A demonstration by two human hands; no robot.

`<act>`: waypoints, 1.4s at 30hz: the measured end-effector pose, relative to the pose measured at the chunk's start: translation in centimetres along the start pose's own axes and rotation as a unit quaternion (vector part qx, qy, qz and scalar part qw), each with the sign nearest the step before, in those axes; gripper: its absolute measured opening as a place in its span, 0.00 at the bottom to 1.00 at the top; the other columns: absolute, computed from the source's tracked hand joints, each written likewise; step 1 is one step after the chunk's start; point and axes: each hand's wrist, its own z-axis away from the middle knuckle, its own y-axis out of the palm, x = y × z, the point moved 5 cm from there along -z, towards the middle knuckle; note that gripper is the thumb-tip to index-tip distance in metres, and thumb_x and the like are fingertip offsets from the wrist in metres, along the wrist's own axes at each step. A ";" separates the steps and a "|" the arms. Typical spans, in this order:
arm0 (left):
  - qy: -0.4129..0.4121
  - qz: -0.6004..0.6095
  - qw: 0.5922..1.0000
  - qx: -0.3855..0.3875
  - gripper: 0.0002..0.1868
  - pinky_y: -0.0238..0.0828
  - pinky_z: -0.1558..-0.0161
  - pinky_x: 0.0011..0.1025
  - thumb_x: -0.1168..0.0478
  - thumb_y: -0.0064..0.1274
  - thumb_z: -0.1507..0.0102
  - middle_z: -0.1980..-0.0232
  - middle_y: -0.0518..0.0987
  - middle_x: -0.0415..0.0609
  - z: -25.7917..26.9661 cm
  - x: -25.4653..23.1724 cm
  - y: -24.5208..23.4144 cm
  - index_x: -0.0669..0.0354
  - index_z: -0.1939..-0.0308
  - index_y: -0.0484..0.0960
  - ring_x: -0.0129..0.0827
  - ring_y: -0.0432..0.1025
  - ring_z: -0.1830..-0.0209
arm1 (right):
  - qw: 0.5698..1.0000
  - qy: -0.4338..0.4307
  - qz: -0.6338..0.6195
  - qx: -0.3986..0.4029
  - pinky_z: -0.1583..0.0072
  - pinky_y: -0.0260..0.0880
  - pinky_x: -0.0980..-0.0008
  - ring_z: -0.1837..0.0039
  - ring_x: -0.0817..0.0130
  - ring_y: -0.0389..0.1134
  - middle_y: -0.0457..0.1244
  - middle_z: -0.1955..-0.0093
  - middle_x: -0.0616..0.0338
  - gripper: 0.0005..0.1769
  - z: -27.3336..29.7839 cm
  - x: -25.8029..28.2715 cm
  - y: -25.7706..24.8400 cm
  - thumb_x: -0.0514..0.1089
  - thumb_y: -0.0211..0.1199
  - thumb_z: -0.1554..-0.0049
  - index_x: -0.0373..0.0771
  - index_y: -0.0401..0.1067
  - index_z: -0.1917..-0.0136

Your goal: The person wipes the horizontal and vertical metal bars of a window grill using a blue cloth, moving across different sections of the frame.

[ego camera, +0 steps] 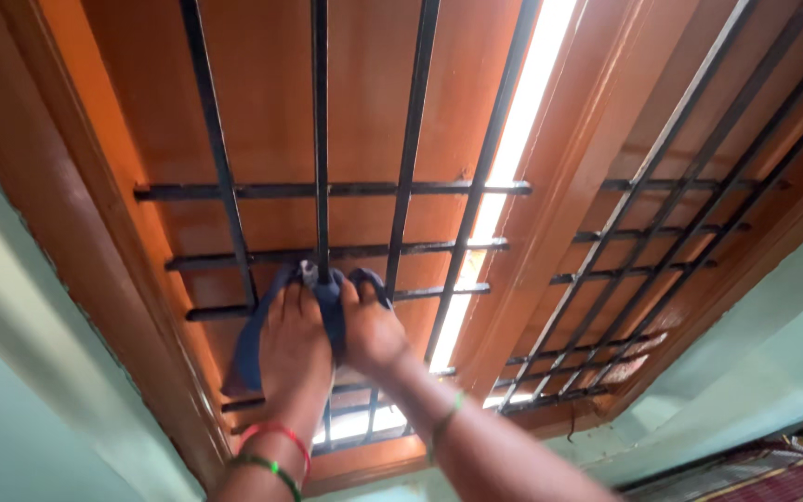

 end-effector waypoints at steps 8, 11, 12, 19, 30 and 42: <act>0.040 -0.008 0.996 0.074 0.10 0.69 0.42 0.39 0.65 0.45 0.38 0.49 0.82 0.50 -2.2 0.6 -1.2 0.57 0.57 0.82 0.42 0.72 0.41 | 0.995 -0.025 -0.089 -0.044 0.43 0.74 0.56 0.47 0.44 0.74 0.70 0.50 0.36 0.19 -1.3 -0.1 -0.6 0.33 0.60 0.50 0.33 0.75 0.44; 0.041 -0.004 0.998 0.054 0.10 0.69 0.41 0.38 0.66 0.45 0.37 0.49 0.82 0.50 -1.7 0.7 -1.0 0.58 0.58 0.82 0.41 0.72 0.41 | 0.956 -0.142 -0.146 -0.213 0.45 0.72 0.54 0.47 0.41 0.71 0.68 0.48 0.38 0.19 1.8 -0.3 -1.8 0.30 0.62 0.50 0.31 0.75 0.43; 0.038 -0.007 0.998 0.043 0.10 0.69 0.41 0.37 0.67 0.44 0.37 0.49 0.81 0.50 -1.3 0.6 -1.0 0.59 0.58 0.82 0.41 0.72 0.40 | 0.945 -0.136 -0.180 -0.234 0.47 0.72 0.56 0.48 0.43 0.72 0.69 0.49 0.40 0.16 2.8 -0.5 -1.9 0.30 0.62 0.47 0.32 0.75 0.44; 0.077 -0.023 0.997 -0.012 0.11 0.68 0.45 0.39 0.67 0.45 0.40 0.51 0.81 0.50 -1.0 0.3 -1.5 0.61 0.57 0.81 0.41 0.72 0.42 | 0.951 -0.138 -0.153 -0.230 0.49 0.73 0.55 0.50 0.44 0.73 0.69 0.55 0.42 0.11 3.2 -0.3 -2.2 0.28 0.61 0.47 0.34 0.76 0.51; 0.122 0.054 0.987 -0.085 0.16 0.66 0.32 0.40 0.70 0.46 0.39 0.42 0.79 0.59 0.6 0.6 -2.2 0.69 0.49 0.81 0.48 0.71 0.35 | 0.970 -0.113 -0.174 -0.128 0.48 0.72 0.54 0.48 0.42 0.71 0.69 0.54 0.43 0.12 1.8 -2.1 -1.9 0.31 0.64 0.49 0.36 0.75 0.50; 0.040 0.193 0.974 -0.114 0.29 0.54 0.23 0.50 0.62 0.46 0.29 0.26 0.63 0.72 4.0 -5.7 1.2 0.71 0.27 0.57 0.63 0.56 0.23 | 0.912 -0.073 -0.192 -0.356 0.45 0.74 0.58 0.45 0.45 0.74 0.68 0.46 0.41 0.14 10.3 -4.5 -6.4 0.34 0.59 0.38 0.35 0.70 0.38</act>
